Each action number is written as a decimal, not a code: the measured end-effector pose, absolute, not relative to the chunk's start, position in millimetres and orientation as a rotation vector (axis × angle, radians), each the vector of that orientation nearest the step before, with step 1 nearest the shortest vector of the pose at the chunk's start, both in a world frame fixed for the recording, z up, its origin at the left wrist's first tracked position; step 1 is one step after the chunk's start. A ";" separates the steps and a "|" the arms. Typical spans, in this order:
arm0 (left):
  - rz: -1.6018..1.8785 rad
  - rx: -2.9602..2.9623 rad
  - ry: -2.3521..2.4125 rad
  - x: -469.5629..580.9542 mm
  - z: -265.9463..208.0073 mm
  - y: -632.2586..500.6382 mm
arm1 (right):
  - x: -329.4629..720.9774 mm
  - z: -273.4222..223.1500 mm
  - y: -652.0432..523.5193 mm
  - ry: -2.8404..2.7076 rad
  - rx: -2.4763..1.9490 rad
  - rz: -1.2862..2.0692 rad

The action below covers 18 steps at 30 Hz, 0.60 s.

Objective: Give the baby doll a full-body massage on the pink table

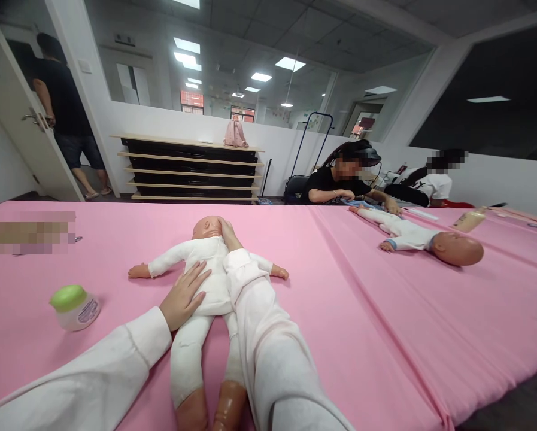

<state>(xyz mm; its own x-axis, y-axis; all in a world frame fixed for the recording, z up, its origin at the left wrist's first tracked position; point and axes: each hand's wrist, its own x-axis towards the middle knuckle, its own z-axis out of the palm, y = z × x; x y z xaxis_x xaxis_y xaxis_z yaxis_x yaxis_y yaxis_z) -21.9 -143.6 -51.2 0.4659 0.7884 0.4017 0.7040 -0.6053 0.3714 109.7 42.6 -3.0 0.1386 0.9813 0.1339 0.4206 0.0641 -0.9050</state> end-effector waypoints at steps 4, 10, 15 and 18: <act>0.859 2.567 1.313 -21.9 -54.3 -143.9 | 114.4 3.1 36.2 -1.452 -1.559 0.732; 1.379 2.589 1.519 -37.8 -59.0 -173.8 | 115.4 19.6 -17.6 -1.570 -1.506 0.474; 1.814 2.705 1.801 -104.6 -54.8 -197.4 | 112.5 7.0 -99.6 -2.383 -1.039 0.227; 2.063 2.479 2.031 -144.5 -56.7 -195.1 | 111.5 -1.8 -122.9 -2.597 -0.964 0.122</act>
<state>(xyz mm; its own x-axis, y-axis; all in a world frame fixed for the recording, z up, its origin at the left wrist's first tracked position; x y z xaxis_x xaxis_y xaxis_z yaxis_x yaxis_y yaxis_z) -144.5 -195.1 -56.7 -0.0290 0.2819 0.9590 0.9545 -0.2772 0.1104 111.5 -122.9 -1.8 -0.6990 0.6452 0.3084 0.6134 0.7627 -0.2053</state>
